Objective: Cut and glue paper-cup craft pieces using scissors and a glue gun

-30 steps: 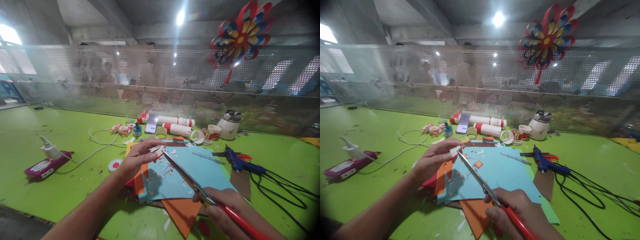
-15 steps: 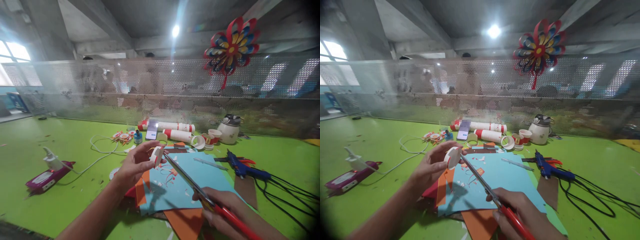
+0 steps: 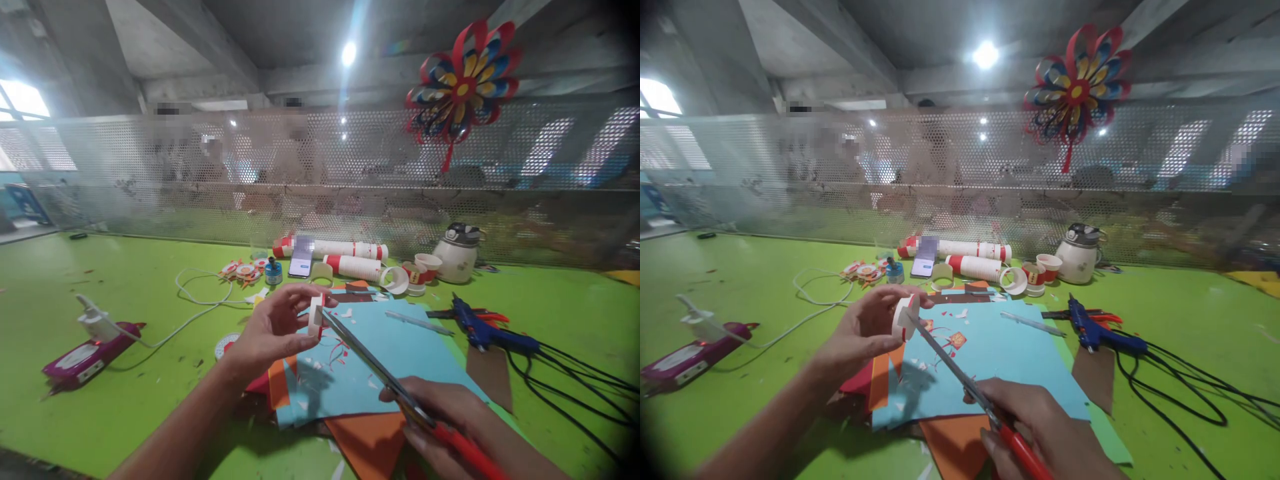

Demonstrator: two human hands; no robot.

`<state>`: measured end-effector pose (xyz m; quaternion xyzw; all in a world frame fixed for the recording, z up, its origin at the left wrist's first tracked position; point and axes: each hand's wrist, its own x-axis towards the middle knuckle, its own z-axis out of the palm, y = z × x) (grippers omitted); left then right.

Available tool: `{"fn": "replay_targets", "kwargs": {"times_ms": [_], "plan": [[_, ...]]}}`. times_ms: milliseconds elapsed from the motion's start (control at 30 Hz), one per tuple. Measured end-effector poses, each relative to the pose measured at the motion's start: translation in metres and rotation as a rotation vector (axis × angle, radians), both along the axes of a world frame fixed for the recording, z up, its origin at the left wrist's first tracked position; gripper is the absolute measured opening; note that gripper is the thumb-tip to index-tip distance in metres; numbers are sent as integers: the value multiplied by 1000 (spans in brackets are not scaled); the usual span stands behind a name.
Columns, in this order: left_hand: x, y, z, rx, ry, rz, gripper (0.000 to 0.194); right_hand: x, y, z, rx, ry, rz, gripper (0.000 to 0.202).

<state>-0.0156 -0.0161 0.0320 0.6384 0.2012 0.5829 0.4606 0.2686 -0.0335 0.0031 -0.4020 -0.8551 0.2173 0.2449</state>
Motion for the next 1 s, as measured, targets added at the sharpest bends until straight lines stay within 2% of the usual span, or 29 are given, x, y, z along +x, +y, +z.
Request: {"fn": "replay_targets", "kwargs": {"times_ms": [133,233,300,367,600,800,1000], "plan": [[2,0,-1,1,10,30,42,-3,3,5,17,-54,30,29],[3,0,-3,-40,27,65,54,-8,3,18,38,-102,78,25],[3,1,-6,-40,70,143,59,-11,3,24,82,-112,101,25],[4,3,-8,-2,120,232,57,-11,4,25,147,-102,107,27],[11,4,-12,60,160,428,47,-11,0,6,261,-207,65,42],[21,-1,-14,45,194,520,49,-15,-5,-3,490,-253,-16,47],[23,-3,-16,36,260,547,49,-13,-6,-5,508,-294,-35,55]]}}
